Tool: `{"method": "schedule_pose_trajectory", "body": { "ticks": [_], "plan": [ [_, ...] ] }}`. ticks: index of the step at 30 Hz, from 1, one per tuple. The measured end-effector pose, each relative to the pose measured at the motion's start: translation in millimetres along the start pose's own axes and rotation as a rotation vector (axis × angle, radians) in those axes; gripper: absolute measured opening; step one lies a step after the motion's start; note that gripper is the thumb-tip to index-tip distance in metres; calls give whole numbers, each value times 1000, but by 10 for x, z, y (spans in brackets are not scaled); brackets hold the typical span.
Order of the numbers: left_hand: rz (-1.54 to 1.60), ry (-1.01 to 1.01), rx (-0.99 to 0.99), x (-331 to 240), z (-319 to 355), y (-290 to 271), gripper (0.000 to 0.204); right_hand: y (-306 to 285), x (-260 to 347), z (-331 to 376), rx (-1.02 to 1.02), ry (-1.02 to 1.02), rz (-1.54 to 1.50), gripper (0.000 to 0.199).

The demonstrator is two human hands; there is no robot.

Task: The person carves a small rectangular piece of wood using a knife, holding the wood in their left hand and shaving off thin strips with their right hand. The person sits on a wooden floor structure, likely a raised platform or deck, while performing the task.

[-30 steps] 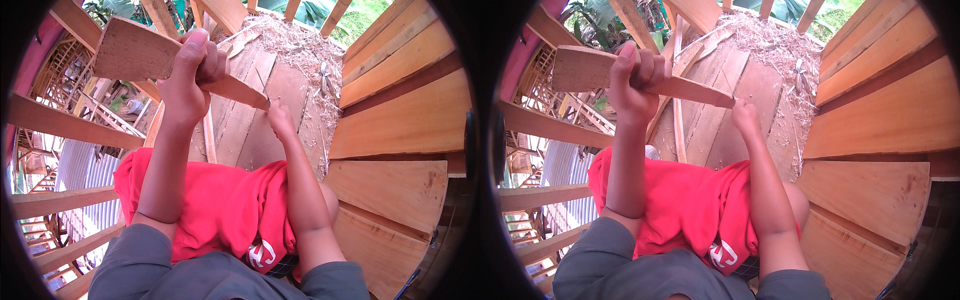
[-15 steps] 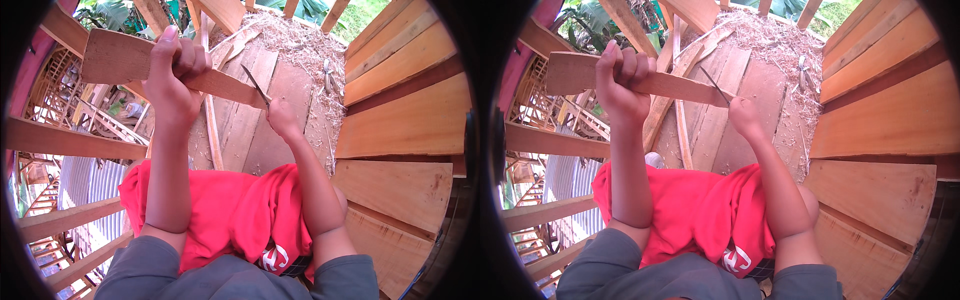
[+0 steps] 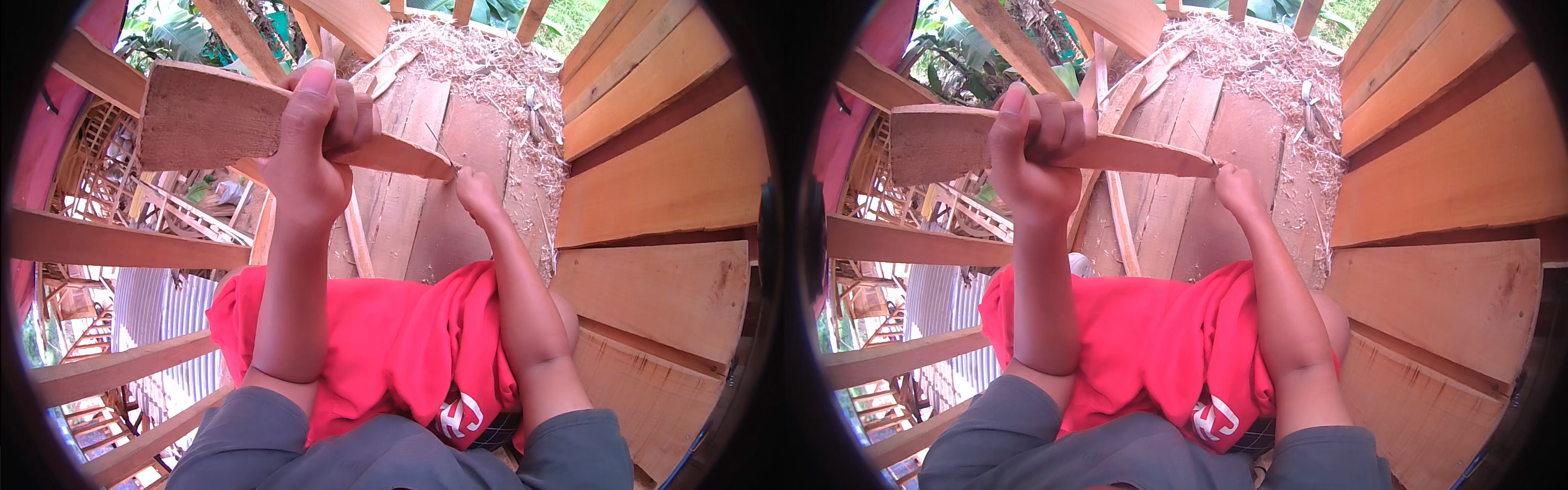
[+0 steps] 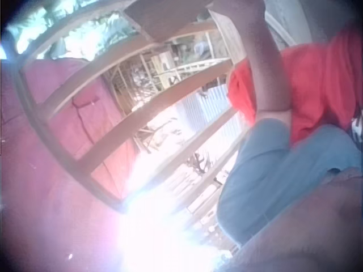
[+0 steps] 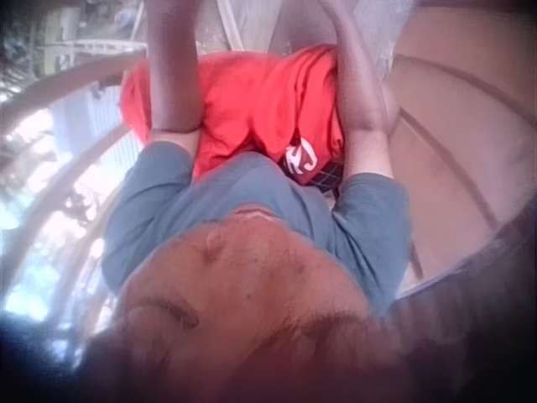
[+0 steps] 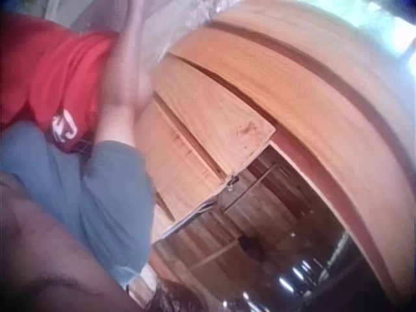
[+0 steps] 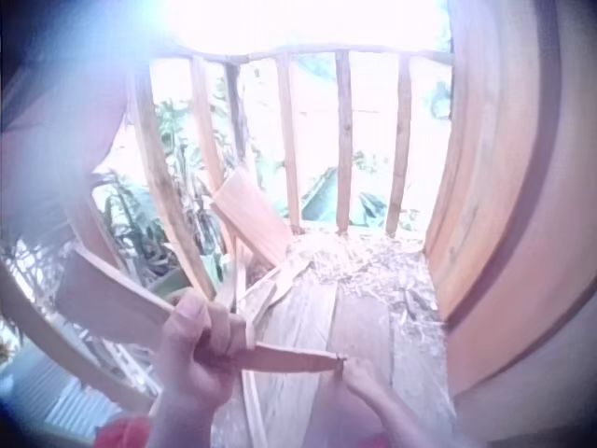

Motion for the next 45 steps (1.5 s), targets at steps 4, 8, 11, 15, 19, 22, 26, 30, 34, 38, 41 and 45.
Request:
{"method": "schedule_pose_trajectory", "body": {
  "ticks": [4, 8, 11, 15, 19, 22, 26, 30, 34, 38, 41, 45],
  "plan": [
    [-44, 33, 3, -25, 45, 42, 39, -16, 560, 321, -18, -257, -57, 50],
    [28, 62, -17, -44, -65, -36, 39, -27, 163, 88, -1, -47, -44, 48],
    [13, 53, -118, -64, -69, -198, 39, 66, 477, 268, 17, -187, -86, 49],
    [56, 10, -38, -16, -71, -86, 40, 58, 168, 136, 51, -69, -97, 57],
    [26, 53, -34, -41, -20, -59, 39, 78, 433, 242, 31, -132, -153, 57],
    [21, 54, -108, -46, -33, -96, 40, 149, 559, 296, 157, -179, -228, 57],
    [13, 42, -291, -32, -124, -300, 43, 203, 486, 142, 6, -197, -113, 57],
    [33, 36, -395, -29, -101, -515, 43, 204, 589, 257, -64, -233, -42, 56],
    [71, 41, -249, -22, -126, -369, 43, 109, 480, 272, -88, -222, -59, 55],
    [56, 19, -401, -7, -147, -597, 41, 123, 586, 330, -137, -246, 18, 54],
    [105, 14, -314, -7, -153, -587, 42, 120, 470, 270, -115, -217, 26, 54],
    [150, 36, -245, 6, -70, -400, 35, 66, 574, 301, -118, -279, -37, 53]
  ]
}}
Point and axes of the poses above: each hand's wrist, its own z-axis away from the middle knuckle, its own y-axis out of the palm, x = y × z, the point moved 9 cm from there along -z, towards the middle knuckle, and after that the axes turned 4 degrees about -x, right-handed, at the moved point
